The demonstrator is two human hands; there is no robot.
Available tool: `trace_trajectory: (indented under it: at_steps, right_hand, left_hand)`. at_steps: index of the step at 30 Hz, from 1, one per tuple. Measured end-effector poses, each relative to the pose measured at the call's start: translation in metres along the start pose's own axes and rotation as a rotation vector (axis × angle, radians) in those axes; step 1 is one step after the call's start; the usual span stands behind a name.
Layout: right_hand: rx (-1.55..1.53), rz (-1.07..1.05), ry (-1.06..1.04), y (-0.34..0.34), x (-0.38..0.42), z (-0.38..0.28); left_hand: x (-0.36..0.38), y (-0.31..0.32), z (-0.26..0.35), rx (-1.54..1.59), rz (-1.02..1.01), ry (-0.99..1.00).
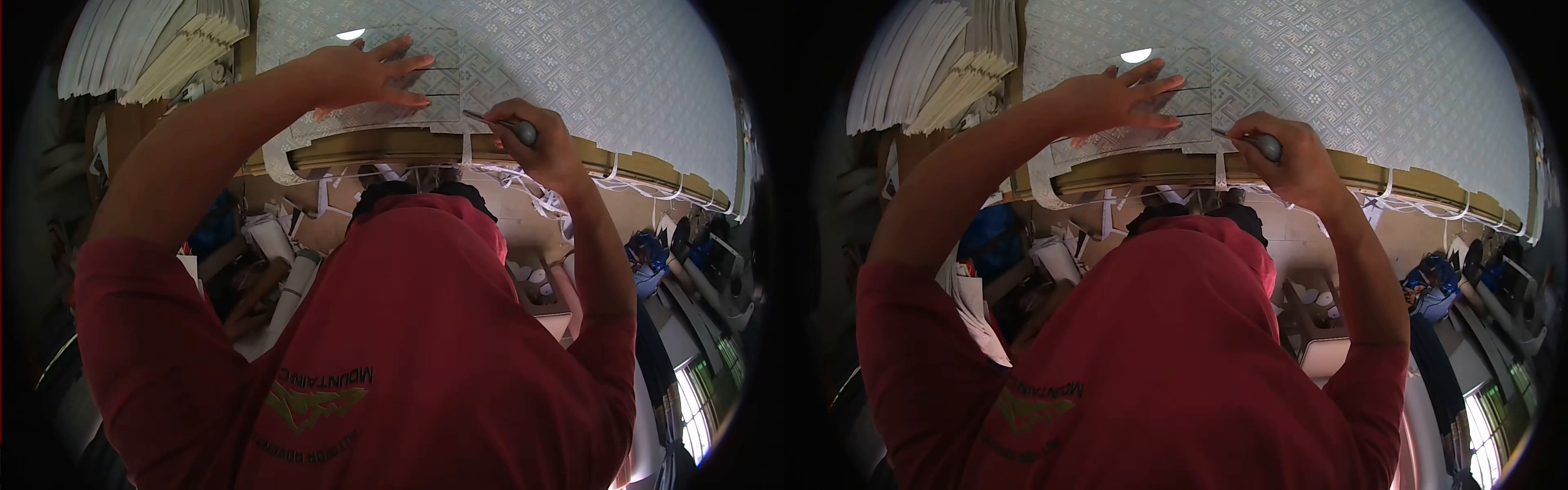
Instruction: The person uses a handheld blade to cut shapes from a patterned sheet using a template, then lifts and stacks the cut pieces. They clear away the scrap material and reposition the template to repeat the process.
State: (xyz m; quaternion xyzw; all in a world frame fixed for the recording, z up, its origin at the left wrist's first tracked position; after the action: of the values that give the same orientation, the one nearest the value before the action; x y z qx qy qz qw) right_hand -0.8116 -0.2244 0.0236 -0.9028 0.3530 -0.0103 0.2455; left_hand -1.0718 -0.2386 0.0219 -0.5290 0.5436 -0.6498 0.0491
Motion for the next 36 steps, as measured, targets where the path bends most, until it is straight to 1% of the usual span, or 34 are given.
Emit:
trace_trajectory:
  at_steps: [1, 2, 4, 7, 10, 17, 19, 23, 25, 28, 29, 31, 32, 34, 35, 36]
  right_hand:
    - [-0.064, -0.067, 0.090, 0.001, -0.002, 0.002]
    - [-0.062, -0.074, 0.087, 0.000, -0.005, 0.004]
    - [-0.012, -0.143, -0.002, 0.000, -0.014, 0.007]
    - [0.063, -0.216, -0.053, -0.003, -0.026, 0.006]
    - [0.013, -0.273, -0.065, -0.004, -0.034, 0.000]
    - [-0.003, -0.290, -0.118, -0.003, -0.041, 0.002]
    - [-0.010, -0.327, -0.134, -0.002, -0.041, 0.001]
    - [0.014, -0.317, -0.162, 0.001, -0.040, 0.001]
    - [0.042, -0.289, -0.208, 0.000, -0.040, -0.002]
    - [0.063, -0.307, -0.234, 0.001, -0.039, -0.001]
    - [0.059, -0.308, -0.232, 0.002, -0.039, 0.000]
    - [0.084, -0.325, -0.239, 0.004, -0.040, 0.000]
    - [0.076, -0.326, -0.240, 0.005, -0.039, 0.003]
    - [0.028, -0.316, -0.244, 0.008, -0.035, 0.010]
    - [0.018, -0.319, -0.252, 0.013, -0.034, 0.014]
    - [-0.044, -0.276, -0.245, 0.021, -0.033, 0.016]
  left_hand:
    - [0.000, 0.000, 0.000, -0.002, 0.007, -0.002]
    - [-0.001, 0.001, 0.000, 0.004, 0.009, -0.008]
    - [0.000, 0.002, 0.001, -0.016, 0.035, -0.009]
    - [0.001, 0.002, 0.001, -0.007, 0.037, -0.016]
    - [0.000, 0.002, 0.001, -0.029, 0.048, -0.018]
    - [-0.003, 0.005, 0.001, -0.054, 0.054, -0.005]
    - [-0.002, 0.003, 0.001, -0.063, 0.050, 0.000]
    - [-0.002, 0.008, 0.002, -0.061, 0.050, -0.003]
    - [-0.005, 0.016, 0.002, -0.111, 0.194, -0.039]
    - [-0.007, 0.020, 0.002, -0.105, 0.207, -0.034]
    - [-0.006, 0.019, 0.001, -0.102, 0.203, -0.033]
    - [-0.002, 0.008, 0.002, -0.044, 0.085, -0.014]
    - [-0.003, 0.009, 0.002, -0.041, 0.077, -0.014]
    - [-0.004, 0.015, 0.001, -0.043, 0.140, -0.024]
    - [-0.006, 0.019, 0.000, -0.043, 0.129, -0.031]
    - [-0.007, 0.021, -0.001, -0.033, 0.178, -0.016]
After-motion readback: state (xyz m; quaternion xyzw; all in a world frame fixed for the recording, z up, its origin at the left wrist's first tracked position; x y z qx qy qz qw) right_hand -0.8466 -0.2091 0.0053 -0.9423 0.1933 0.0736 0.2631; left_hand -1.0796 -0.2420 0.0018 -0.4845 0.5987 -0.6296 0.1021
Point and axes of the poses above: each hand's wrist, its own x-axis away from the middle knuckle, its own y-axis out of the palm, z = x × y, the point moved 4 cm from there along -x, towards the middle knuckle, and after that the axes turned 13 degrees about -y, right-handed, at the moved point
